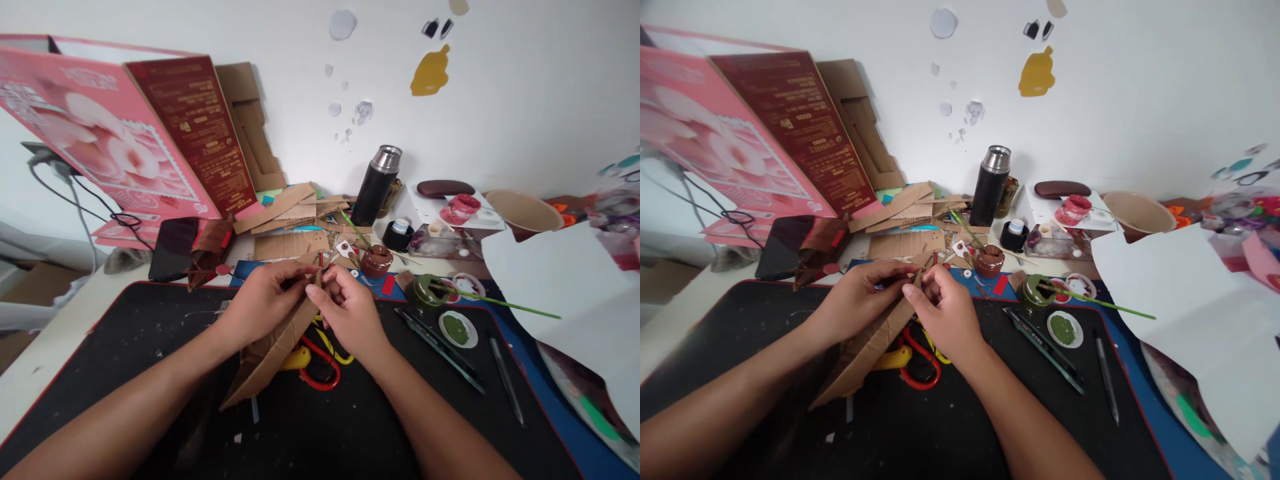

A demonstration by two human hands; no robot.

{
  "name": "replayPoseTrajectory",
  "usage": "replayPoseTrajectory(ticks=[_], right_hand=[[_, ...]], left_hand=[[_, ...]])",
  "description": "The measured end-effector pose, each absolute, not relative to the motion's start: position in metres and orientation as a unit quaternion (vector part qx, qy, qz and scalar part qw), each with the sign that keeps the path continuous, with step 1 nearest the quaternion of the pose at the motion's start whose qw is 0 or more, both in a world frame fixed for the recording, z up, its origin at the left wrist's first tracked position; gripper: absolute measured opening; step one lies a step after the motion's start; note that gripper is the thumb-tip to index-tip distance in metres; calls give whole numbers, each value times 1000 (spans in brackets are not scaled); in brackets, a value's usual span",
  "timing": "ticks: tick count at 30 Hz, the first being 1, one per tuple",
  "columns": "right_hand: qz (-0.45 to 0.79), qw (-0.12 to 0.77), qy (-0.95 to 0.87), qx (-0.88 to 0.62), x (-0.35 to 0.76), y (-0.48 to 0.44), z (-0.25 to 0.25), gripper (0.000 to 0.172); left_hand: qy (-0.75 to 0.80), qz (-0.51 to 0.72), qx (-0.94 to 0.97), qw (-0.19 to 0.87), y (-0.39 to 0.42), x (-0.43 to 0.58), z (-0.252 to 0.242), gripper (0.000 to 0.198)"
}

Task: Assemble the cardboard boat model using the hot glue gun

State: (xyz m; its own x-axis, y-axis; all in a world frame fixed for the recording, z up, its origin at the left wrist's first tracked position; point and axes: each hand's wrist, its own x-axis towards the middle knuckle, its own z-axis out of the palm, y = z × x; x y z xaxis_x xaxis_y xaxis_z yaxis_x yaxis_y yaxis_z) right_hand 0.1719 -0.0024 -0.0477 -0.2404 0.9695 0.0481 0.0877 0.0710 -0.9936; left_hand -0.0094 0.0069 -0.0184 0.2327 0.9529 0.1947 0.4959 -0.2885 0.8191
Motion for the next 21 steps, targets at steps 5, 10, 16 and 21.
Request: replayPoseTrajectory(ticks=[5, 10, 16, 21], right_hand=[[520, 433, -586, -446, 171, -3, -46, 27], [522, 429, -584, -450, 170, -4, -46, 29], [523, 434, -581, -447, 170, -3, -45, 29], [528, 437, -576, -445, 171, -3, -45, 28]], left_hand=[[510, 370, 698, 340, 7, -8, -17, 25], [512, 372, 687, 358, 8, -8, -16, 26], [510, 376, 682, 366, 8, -7, -16, 27], [507, 384, 678, 369, 8, -7, -16, 26]])
